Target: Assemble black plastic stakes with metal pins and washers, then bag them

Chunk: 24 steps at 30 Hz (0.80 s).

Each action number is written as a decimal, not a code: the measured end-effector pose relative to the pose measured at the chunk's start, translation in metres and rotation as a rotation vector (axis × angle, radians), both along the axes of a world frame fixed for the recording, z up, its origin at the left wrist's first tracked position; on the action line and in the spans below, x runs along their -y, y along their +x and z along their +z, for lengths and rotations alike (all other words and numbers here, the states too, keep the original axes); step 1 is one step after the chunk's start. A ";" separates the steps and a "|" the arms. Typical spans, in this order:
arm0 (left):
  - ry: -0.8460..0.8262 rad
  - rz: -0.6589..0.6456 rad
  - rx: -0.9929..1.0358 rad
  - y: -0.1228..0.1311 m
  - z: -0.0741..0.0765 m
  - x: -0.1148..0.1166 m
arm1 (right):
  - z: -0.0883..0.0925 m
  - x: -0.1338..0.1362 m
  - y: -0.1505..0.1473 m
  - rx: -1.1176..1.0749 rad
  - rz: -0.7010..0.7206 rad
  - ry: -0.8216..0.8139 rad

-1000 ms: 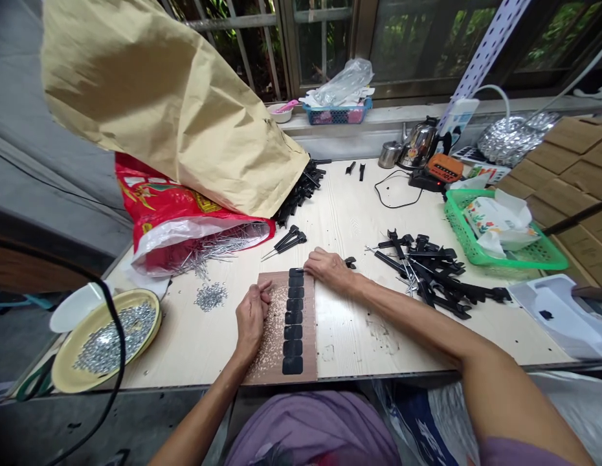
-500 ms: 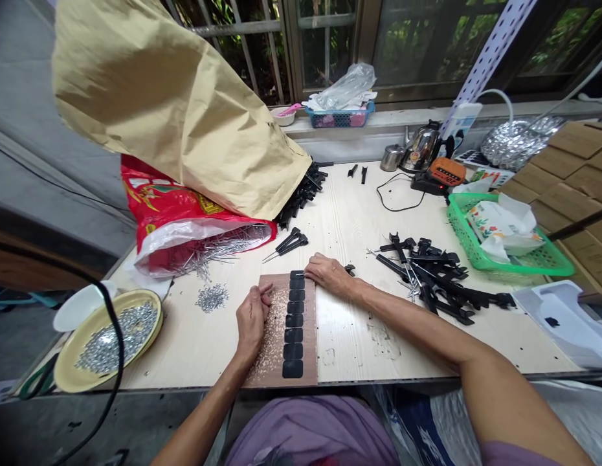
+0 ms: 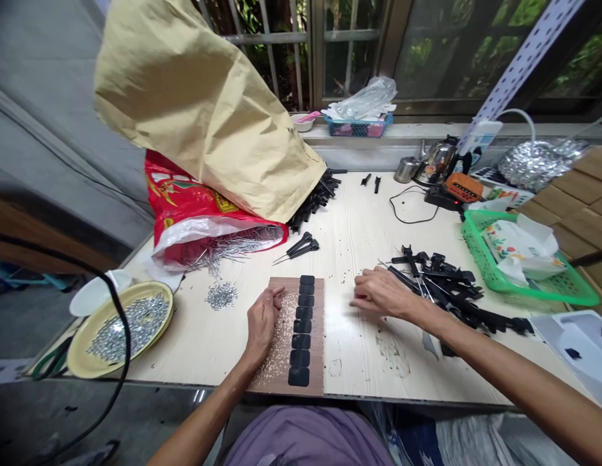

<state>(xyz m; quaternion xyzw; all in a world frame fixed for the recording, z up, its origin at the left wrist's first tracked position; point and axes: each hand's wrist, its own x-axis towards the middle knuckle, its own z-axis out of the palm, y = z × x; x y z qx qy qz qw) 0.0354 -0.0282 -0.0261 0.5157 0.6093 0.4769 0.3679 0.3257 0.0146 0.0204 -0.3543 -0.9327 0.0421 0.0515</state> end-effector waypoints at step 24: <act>0.053 0.004 -1.123 -0.118 -0.010 -0.007 | -0.067 -0.111 -0.149 -0.115 0.011 0.150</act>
